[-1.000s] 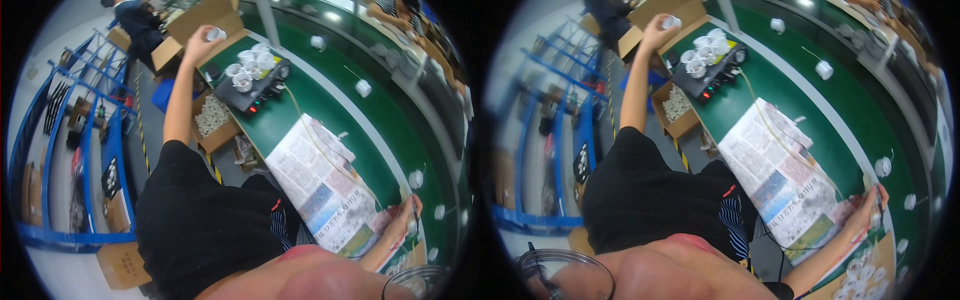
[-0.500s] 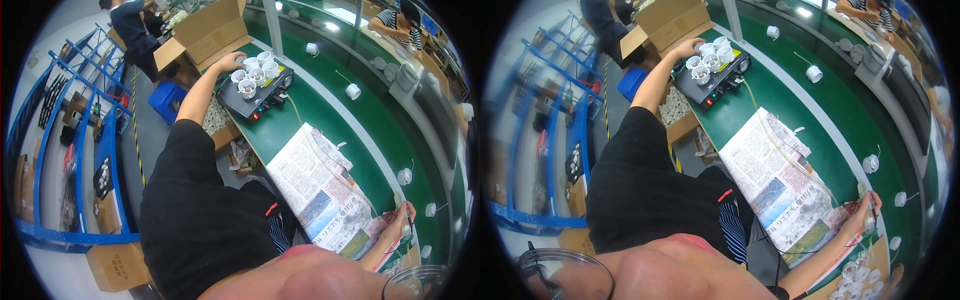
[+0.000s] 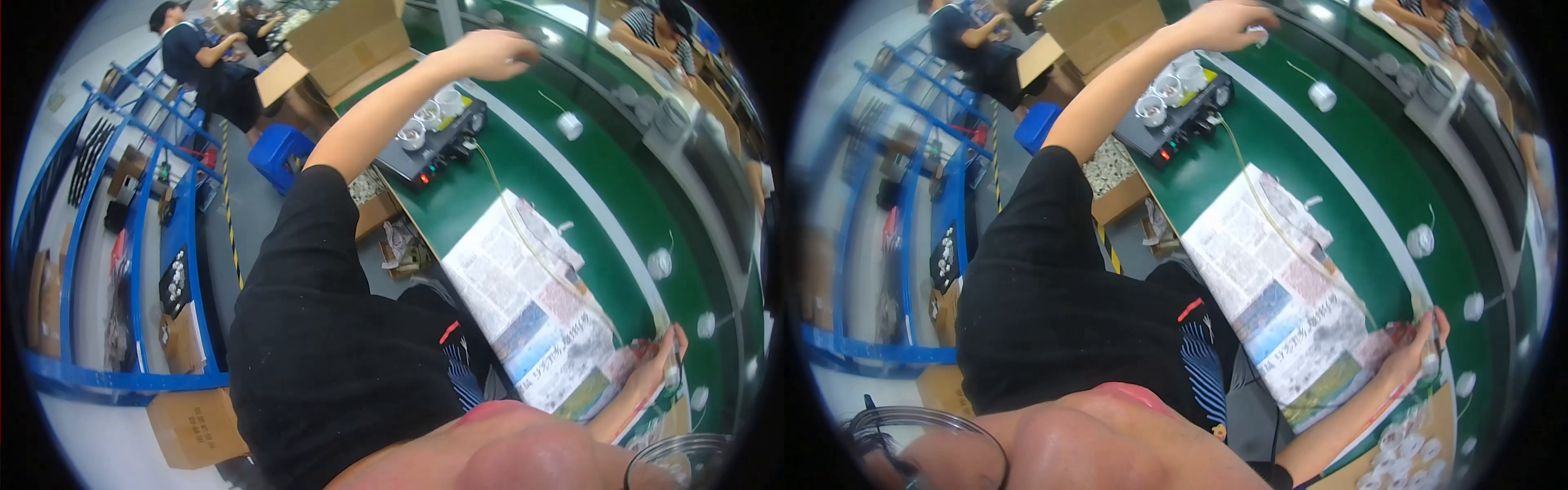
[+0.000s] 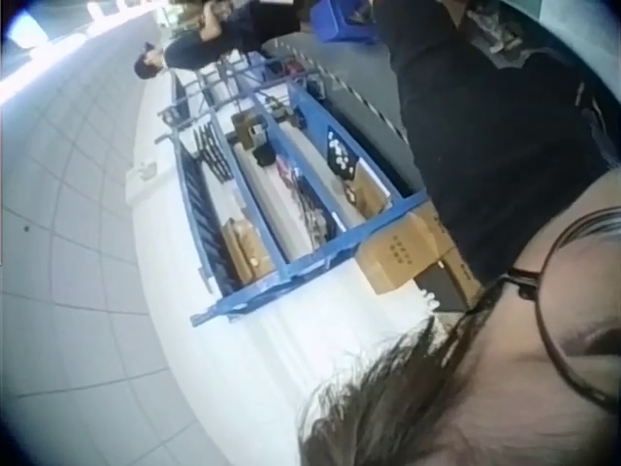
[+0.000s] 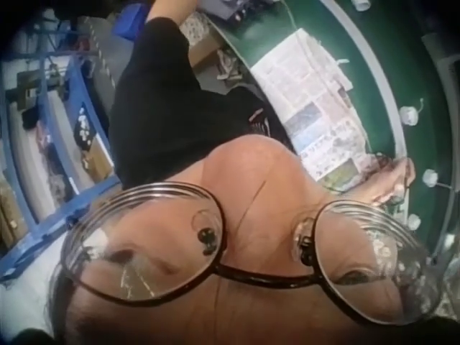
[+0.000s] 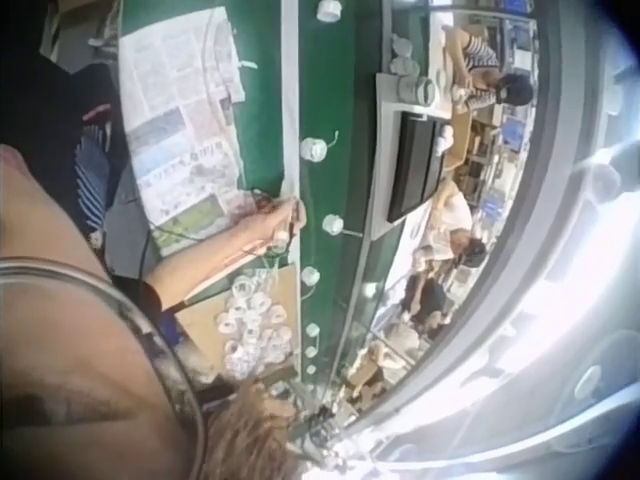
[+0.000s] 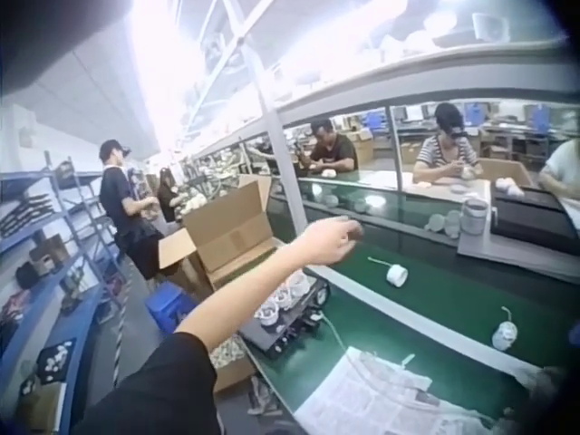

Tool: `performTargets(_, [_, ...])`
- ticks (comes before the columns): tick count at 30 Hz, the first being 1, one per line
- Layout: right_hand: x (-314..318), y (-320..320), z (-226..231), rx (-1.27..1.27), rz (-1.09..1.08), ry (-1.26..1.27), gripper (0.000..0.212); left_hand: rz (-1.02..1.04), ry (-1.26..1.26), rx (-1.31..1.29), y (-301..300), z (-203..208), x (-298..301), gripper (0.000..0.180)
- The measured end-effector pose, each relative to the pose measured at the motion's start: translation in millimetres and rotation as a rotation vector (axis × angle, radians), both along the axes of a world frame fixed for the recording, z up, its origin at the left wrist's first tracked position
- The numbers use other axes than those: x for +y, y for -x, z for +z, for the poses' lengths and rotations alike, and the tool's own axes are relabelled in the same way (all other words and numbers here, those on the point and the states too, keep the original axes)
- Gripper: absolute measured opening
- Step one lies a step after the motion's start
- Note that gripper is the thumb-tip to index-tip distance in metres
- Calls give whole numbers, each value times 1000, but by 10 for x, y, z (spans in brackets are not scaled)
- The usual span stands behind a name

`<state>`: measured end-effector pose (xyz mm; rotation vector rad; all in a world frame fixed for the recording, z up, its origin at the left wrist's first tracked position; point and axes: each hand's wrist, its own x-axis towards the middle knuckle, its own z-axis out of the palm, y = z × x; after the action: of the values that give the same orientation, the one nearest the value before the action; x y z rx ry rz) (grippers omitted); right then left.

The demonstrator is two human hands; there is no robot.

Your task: Apply glue or sealant to small round industrial components using a hand-held applicator.

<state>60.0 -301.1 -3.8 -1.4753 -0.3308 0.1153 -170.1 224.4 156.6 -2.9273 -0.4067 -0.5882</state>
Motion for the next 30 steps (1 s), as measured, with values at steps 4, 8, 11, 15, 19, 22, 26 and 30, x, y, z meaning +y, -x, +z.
performTargets(4, [-99, -87, -11, 325, -50, -237, 36, -351, 75, 143, -1210, -340, -1027, 35])
performTargets(8, [-286, -258, -27, 22, -23, -455, 19, -677, 261, -3, -2117, -981, -2117, 41])
performTargets(11, [-358, -312, 6, 31, -43, -516, 18, -682, 170, -20, -2345, -1400, -2685, 40])
performTargets(15, [-343, -300, 5, 84, -36, -516, 19, -619, 99, 77, -2449, -1598, -2719, 43])
performTargets(19, [-298, -285, -20, 95, -38, -423, 18, -693, 511, 126, -2481, -1620, -2473, 42])
performTargets(22, [-248, -257, -17, 82, 2, -332, 18, -668, 922, 115, -2376, -1637, -2437, 38])
performTargets(26, [-232, -195, -15, 136, 74, -341, 21, -836, 623, -131, -2281, -1601, -2507, 33])
performTargets(30, [-176, -165, -44, 139, 79, -315, 22, -1006, 956, -109, -2290, -1544, -2535, 46])
